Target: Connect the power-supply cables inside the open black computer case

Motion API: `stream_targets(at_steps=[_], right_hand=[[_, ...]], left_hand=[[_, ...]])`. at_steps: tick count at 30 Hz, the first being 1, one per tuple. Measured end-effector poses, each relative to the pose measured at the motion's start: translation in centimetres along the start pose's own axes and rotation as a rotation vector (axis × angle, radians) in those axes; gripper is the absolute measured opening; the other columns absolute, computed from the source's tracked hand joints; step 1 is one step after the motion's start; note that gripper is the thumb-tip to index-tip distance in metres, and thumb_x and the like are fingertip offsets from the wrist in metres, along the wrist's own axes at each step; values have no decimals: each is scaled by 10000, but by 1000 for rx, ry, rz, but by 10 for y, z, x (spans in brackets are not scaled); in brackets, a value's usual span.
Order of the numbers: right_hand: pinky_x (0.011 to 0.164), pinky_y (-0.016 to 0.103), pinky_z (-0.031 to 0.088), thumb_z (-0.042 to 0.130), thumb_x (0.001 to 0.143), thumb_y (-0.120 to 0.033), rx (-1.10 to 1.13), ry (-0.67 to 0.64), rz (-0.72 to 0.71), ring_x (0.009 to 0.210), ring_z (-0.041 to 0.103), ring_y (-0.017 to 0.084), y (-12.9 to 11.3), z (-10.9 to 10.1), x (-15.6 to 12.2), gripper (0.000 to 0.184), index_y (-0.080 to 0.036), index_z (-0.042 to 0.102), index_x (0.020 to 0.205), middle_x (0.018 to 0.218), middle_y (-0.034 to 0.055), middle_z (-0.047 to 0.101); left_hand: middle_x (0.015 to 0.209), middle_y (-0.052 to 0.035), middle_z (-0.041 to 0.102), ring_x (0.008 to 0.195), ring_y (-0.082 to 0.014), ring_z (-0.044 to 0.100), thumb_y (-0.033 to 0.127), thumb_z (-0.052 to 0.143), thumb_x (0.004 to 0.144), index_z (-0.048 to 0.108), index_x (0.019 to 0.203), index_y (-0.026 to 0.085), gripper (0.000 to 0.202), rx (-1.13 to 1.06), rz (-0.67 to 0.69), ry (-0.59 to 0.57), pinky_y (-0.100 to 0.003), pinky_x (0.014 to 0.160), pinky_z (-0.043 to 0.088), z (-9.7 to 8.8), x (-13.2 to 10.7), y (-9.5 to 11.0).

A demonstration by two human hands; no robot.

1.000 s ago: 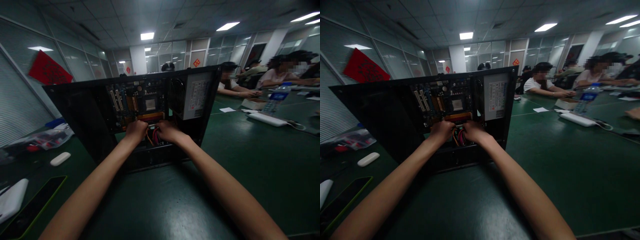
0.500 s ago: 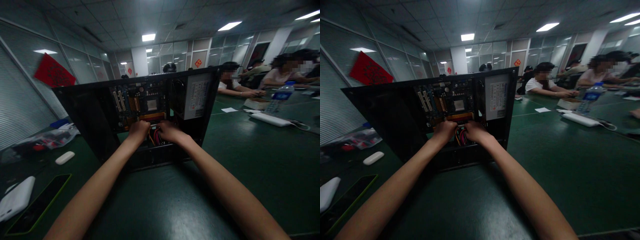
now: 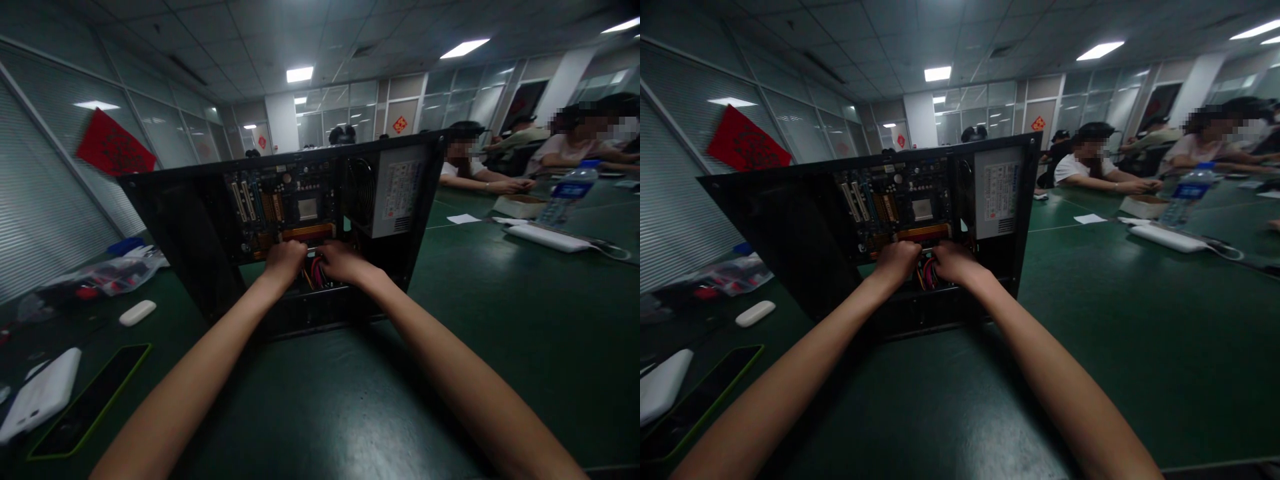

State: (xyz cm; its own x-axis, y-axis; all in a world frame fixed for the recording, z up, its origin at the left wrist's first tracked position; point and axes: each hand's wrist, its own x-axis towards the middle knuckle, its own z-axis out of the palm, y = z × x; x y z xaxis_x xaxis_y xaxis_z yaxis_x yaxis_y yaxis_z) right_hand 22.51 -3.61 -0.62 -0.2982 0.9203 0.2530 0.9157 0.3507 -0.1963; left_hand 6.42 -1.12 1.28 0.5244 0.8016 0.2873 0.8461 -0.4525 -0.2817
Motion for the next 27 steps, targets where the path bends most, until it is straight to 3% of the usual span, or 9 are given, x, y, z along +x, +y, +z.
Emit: stream_targets(at_steps=[16, 27], right_hand=[[772, 253, 431, 533, 862, -156, -16, 6, -58, 1003, 659, 245, 4, 6, 4, 313, -148, 709, 1121, 1093, 151, 690], [841, 248, 433, 556, 879, -165, 4, -35, -14, 1060, 640, 244, -1, 1, -2, 331, -143, 701, 1176, 1170, 156, 685]], left_hand=[[1049, -201, 729, 999, -331, 714, 104, 424, 965, 735, 1025, 91, 317, 14, 48, -32, -408, 800, 580, -3, 0, 4], [1072, -210, 721, 1039, -329, 703, 87, 413, 968, 724, 1040, 74, 320, -5, 65, -44, -410, 834, 578, -6, -3, 6]])
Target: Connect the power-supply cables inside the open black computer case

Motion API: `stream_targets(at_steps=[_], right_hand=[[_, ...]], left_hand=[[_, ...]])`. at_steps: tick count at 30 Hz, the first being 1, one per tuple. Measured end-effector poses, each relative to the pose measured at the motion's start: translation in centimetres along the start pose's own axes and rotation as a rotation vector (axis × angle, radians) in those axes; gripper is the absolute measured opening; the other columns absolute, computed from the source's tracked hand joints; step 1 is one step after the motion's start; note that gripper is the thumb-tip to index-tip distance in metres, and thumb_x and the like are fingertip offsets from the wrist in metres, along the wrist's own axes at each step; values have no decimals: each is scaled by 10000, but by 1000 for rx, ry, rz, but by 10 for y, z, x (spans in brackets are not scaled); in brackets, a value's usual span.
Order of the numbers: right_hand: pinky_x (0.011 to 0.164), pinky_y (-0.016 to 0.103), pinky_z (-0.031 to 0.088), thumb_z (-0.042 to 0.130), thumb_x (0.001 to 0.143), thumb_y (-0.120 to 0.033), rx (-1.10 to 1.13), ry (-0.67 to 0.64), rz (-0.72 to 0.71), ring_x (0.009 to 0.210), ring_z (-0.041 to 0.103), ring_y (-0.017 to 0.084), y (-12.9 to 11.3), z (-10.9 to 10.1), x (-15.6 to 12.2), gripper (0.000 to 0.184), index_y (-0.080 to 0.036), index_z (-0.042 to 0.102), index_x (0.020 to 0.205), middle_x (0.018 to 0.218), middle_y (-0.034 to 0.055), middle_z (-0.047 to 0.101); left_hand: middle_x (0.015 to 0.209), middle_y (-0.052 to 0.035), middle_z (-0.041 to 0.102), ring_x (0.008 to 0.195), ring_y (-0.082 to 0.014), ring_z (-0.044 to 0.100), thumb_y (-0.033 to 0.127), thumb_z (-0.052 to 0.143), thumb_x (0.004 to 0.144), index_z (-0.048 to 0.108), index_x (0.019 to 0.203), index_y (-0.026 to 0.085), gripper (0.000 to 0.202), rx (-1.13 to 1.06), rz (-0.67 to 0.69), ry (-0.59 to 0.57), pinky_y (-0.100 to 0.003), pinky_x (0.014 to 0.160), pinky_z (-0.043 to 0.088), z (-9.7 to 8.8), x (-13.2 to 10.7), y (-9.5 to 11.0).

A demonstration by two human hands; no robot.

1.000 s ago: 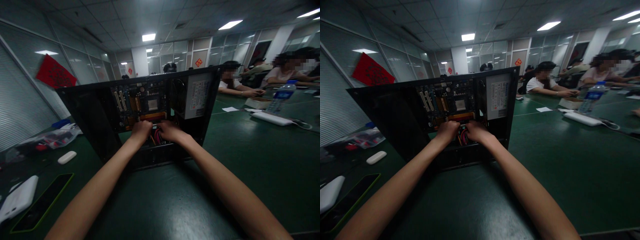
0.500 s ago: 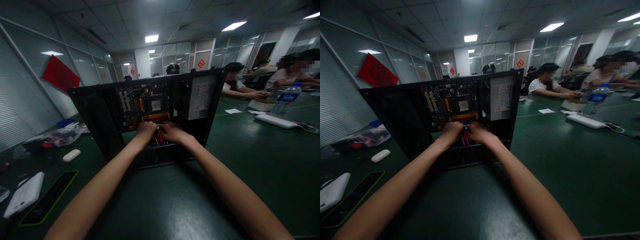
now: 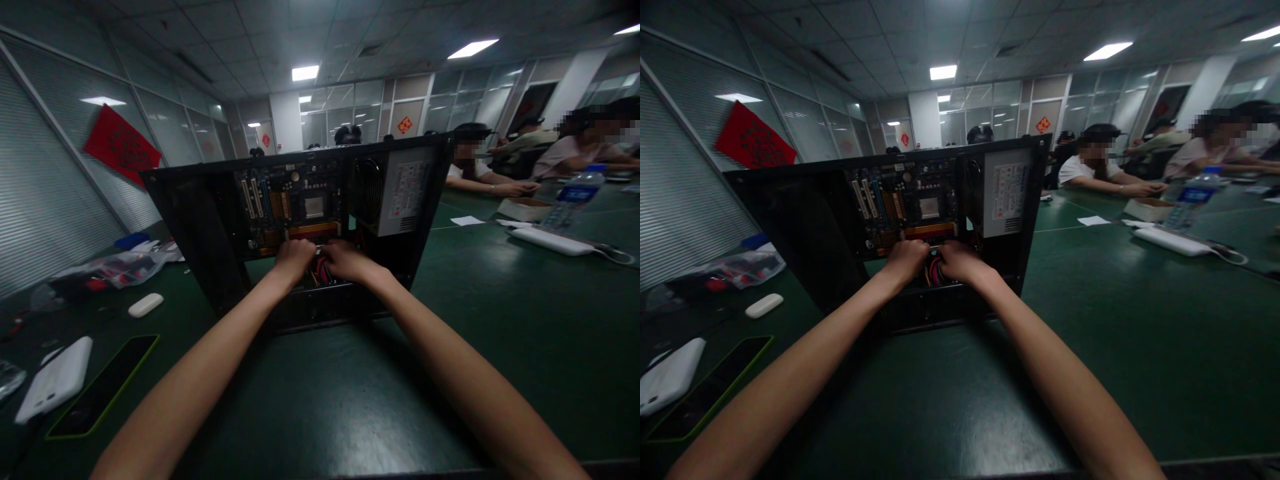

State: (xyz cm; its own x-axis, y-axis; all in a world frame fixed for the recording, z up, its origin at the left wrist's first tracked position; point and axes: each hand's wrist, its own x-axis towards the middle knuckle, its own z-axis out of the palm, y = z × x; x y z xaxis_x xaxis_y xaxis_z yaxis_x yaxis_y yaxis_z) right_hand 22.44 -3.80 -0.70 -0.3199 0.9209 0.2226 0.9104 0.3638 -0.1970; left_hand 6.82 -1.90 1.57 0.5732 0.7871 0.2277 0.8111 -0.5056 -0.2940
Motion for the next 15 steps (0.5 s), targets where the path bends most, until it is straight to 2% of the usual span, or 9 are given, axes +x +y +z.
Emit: stream_targets(at_steps=[8, 12, 15], right_hand=[[782, 253, 436, 531, 867, -153, -16, 30, -46, 1001, 660, 240, 3, 4, 3, 273, -145, 719, 1064, 1109, 154, 694], [772, 270, 441, 529, 849, -161, -31, 78, -75, 993, 661, 255, 5, 7, 3, 257, -136, 718, 1022, 1089, 162, 692], [757, 273, 444, 516, 847, -161, -28, 78, -95, 979, 667, 255, 5, 7, 3, 263, -136, 719, 1013, 1080, 161, 697]], left_hand=[[1068, -181, 722, 1023, -309, 708, 96, 422, 962, 695, 1064, 110, 292, -34, -29, 15, -381, 807, 581, 8, 4, -4], [1052, -175, 726, 1007, -306, 710, 187, 552, 934, 661, 1107, 125, 214, -127, -119, 73, -360, 802, 568, 10, 2, -8], [1030, -179, 730, 1002, -309, 711, 204, 599, 905, 687, 1059, 128, 193, -157, -126, 72, -339, 788, 558, 11, 1, -10]])
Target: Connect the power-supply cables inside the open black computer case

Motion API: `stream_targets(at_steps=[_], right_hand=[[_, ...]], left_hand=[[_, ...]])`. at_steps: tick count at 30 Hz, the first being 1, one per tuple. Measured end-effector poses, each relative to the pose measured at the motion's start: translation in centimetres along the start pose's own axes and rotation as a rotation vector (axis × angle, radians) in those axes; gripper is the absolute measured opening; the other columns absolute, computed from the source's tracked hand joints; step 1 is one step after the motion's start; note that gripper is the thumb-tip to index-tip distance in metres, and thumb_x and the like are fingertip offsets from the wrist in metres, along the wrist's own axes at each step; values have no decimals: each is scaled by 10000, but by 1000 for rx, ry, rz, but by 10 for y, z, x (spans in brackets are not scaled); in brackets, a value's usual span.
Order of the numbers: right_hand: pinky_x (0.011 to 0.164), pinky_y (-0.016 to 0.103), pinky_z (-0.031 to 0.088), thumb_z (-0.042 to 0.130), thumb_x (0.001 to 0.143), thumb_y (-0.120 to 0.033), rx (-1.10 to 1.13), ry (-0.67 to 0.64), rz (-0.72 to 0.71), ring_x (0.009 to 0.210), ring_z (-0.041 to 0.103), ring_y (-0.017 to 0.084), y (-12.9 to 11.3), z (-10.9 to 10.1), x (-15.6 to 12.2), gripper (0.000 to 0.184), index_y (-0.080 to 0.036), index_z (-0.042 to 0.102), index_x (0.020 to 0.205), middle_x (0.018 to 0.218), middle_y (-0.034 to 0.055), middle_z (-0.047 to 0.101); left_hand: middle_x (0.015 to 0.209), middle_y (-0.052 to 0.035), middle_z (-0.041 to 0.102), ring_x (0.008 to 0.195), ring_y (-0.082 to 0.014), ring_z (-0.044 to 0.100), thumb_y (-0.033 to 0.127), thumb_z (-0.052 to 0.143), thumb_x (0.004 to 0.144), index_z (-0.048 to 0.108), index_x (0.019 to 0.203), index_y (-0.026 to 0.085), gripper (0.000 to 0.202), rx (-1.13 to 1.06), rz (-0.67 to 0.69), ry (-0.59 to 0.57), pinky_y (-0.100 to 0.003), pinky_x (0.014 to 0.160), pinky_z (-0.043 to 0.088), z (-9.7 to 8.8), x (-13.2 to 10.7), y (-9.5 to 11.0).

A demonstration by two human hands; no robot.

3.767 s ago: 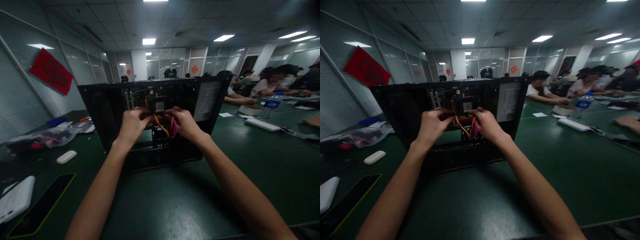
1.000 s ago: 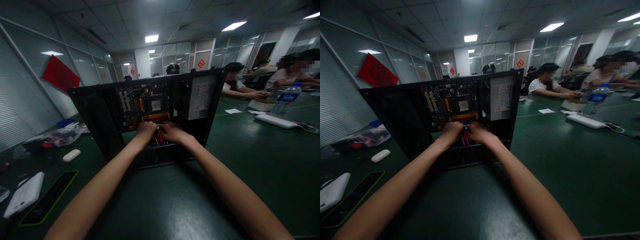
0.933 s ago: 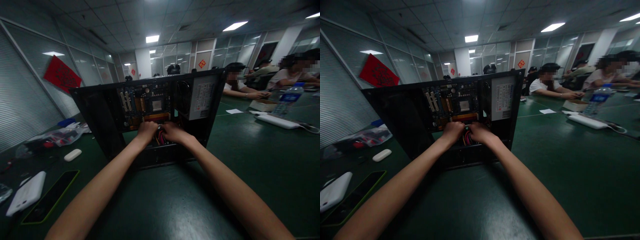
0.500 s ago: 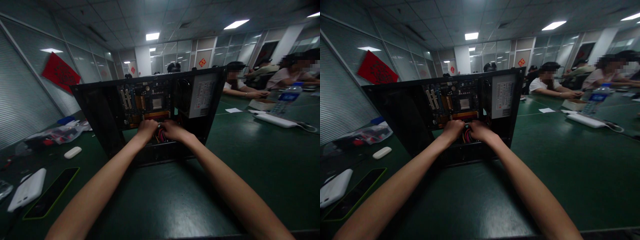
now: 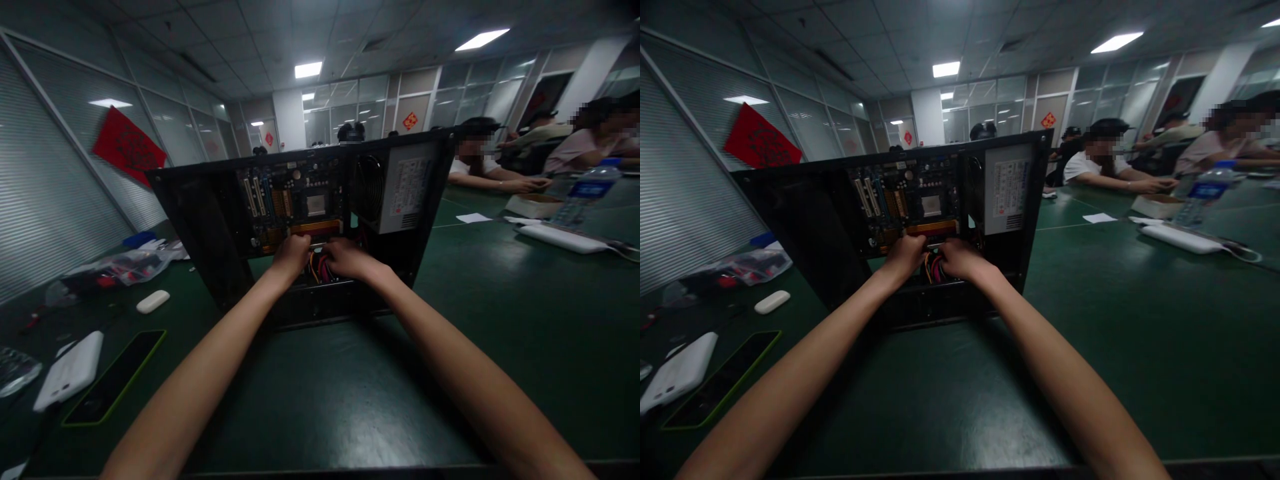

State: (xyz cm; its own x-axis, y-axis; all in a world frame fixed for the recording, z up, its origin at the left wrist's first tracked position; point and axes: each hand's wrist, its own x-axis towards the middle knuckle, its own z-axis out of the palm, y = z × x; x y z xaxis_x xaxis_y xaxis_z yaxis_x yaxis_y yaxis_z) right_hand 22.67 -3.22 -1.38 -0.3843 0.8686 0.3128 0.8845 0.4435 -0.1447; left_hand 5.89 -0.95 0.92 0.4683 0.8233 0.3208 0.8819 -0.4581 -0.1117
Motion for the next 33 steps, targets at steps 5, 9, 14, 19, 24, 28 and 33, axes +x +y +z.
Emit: stream_targets(at_steps=[5, 9, 14, 19, 24, 28, 33], right_hand=[[786, 268, 451, 524, 858, -182, 1, -12, 30, 1009, 662, 253, -1, -1, 1, 272, -143, 724, 1038, 1104, 159, 698], [802, 275, 454, 524, 863, -181, 9, -11, 28, 1024, 658, 259, -1, -1, 2, 281, -153, 725, 1058, 1098, 156, 702], [796, 271, 455, 538, 849, -159, -4, 2, 15, 1033, 654, 262, -1, -1, 1, 271, -146, 730, 1040, 1097, 159, 704], [742, 274, 451, 525, 851, -165, -12, 3, -3, 963, 669, 257, 0, 0, 2, 248, -140, 726, 992, 1060, 160, 705], [724, 270, 442, 521, 853, -165, -26, 2, 3, 939, 668, 245, 0, 0, 2, 236, -142, 724, 972, 1046, 152, 706], [767, 271, 446, 534, 857, -169, -6, -10, 21, 974, 662, 250, -2, -2, 1, 231, -137, 722, 989, 1076, 161, 702], [825, 276, 446, 550, 869, -172, 6, -30, 19, 1031, 652, 261, -1, 0, 2, 248, -131, 720, 1046, 1113, 171, 698]], left_hand=[[999, -177, 736, 989, -302, 714, 144, 493, 936, 708, 1025, 138, 233, 3, 52, 19, -343, 786, 546, 4, 2, -2], [1003, -177, 734, 985, -294, 715, 144, 484, 941, 701, 1033, 140, 236, 3, 35, 15, -341, 794, 542, 3, 2, 0], [1031, -183, 729, 996, -285, 713, 104, 447, 947, 693, 1044, 132, 265, 1, 43, -17, -339, 805, 541, -3, 0, 4], [1038, -184, 728, 1009, -292, 710, 90, 465, 932, 692, 1040, 127, 255, 9, 48, -32, -339, 810, 539, -3, 0, 4], [1042, -175, 728, 1010, -290, 710, 122, 471, 946, 694, 1047, 139, 245, 14, 41, -25, -339, 815, 539, 0, 1, 2], [1032, -180, 730, 996, -307, 713, 146, 451, 956, 703, 1058, 133, 272, 18, 22, -15, -356, 795, 547, -1, 2, 2], [1044, -204, 728, 1013, -305, 710, 168, 470, 946, 741, 1037, 131, 288, 32, 23, -62, -363, 832, 542, -2, 3, 2]])
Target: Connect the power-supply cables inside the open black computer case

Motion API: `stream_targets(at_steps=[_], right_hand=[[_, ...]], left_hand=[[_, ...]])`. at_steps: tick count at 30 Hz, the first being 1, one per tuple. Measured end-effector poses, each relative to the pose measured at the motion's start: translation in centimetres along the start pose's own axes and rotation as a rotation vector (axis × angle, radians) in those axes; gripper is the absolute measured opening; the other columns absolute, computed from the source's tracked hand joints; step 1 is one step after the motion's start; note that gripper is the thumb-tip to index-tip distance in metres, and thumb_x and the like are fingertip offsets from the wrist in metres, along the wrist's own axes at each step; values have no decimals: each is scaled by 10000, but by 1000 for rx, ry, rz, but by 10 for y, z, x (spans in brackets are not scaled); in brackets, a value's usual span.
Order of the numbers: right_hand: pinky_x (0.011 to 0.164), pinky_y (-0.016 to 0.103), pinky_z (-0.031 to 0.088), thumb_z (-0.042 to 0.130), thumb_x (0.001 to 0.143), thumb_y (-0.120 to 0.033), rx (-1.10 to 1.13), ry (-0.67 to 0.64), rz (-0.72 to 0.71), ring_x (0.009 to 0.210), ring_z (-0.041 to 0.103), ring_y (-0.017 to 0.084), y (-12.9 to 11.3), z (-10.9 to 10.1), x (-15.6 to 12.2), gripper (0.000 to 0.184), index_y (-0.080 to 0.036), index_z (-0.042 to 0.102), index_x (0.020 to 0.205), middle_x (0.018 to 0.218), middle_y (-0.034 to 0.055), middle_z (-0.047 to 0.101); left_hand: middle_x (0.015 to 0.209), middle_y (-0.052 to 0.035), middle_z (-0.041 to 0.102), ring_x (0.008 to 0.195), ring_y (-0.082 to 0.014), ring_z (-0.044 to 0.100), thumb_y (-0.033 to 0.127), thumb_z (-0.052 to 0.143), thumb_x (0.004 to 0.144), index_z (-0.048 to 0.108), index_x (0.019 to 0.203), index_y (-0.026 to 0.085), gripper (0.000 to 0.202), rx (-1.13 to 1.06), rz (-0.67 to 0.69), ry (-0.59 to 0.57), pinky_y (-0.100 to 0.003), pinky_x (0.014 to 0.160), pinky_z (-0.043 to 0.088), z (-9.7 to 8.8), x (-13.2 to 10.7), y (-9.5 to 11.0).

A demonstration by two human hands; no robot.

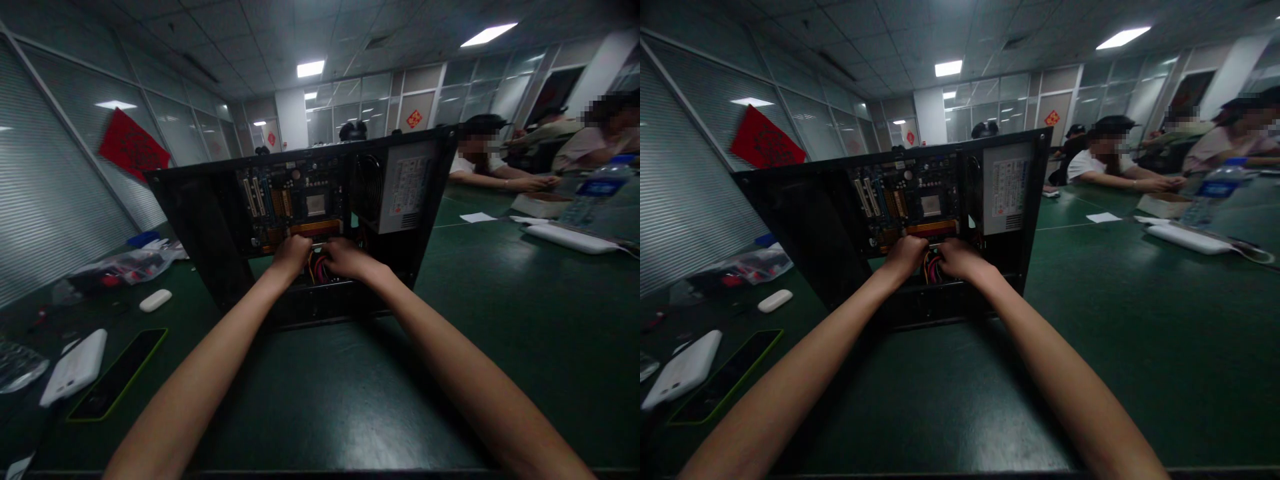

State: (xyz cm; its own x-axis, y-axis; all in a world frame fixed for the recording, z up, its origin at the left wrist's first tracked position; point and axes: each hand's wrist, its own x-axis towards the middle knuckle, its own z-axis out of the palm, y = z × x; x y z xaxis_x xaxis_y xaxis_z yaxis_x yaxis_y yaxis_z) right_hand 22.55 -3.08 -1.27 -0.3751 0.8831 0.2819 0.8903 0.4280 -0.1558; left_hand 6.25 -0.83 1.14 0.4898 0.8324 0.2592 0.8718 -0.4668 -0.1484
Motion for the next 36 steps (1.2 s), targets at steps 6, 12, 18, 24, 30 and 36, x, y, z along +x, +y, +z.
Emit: stream_targets(at_steps=[6, 12, 18, 24, 30, 36], right_hand=[[836, 271, 442, 555, 867, -152, -23, 33, -55, 1038, 640, 247, 5, 4, 1, 252, -118, 710, 1064, 1099, 154, 681], [842, 274, 427, 546, 881, -148, -28, 38, -97, 1022, 618, 233, 5, 4, 1, 230, -121, 697, 1053, 1087, 136, 650], [817, 265, 417, 523, 903, -142, -58, 103, -100, 996, 606, 210, -1, -1, -3, 194, -127, 660, 1040, 1102, 120, 606], [780, 255, 410, 530, 917, -140, -84, 136, -97, 967, 613, 184, 1, -1, 1, 163, -149, 622, 1051, 1134, 96, 578], [698, 272, 401, 468, 970, -149, -199, 64, -171, 873, 629, 179, 5, 1, 15, 193, -134, 616, 1093, 1145, 113, 579], [686, 280, 394, 458, 983, -158, -292, 74, -212, 881, 648, 195, 8, 7, 25, 216, -128, 599, 1143, 1184, 129, 572]], left_hand=[[1052, -194, 731, 1023, -305, 706, 202, 471, 952, 745, 1043, 143, 295, -2, 3, 16, -366, 841, 539, 3, 1, -3], [1057, -190, 728, 1009, -304, 708, 209, 468, 958, 739, 1062, 152, 296, 0, -5, 15, -375, 833, 543, 3, 0, -3], [1002, -176, 740, 977, -321, 714, 242, 508, 940, 741, 1040, 153, 269, 1, -35, 50, -383, 800, 549, 0, -5, -3], [1001, -155, 750, 946, -294, 718, 307, 509, 937, 752, 1046, 177, 296, -56, -94, 79, -349, 782, 539, 2, -13, -10], [967, -92, 771, 930, -265, 717, 404, 501, 918, 784, 971, 244, 329, -257, -154, 58, -309, 737, 522, 10, -13, -16], [928, -81, 772, 903, -258, 714, 442, 521, 899, 794, 892, 259, 328, -291, -97, 44, -307, 740, 519, 18, -11, -18]])
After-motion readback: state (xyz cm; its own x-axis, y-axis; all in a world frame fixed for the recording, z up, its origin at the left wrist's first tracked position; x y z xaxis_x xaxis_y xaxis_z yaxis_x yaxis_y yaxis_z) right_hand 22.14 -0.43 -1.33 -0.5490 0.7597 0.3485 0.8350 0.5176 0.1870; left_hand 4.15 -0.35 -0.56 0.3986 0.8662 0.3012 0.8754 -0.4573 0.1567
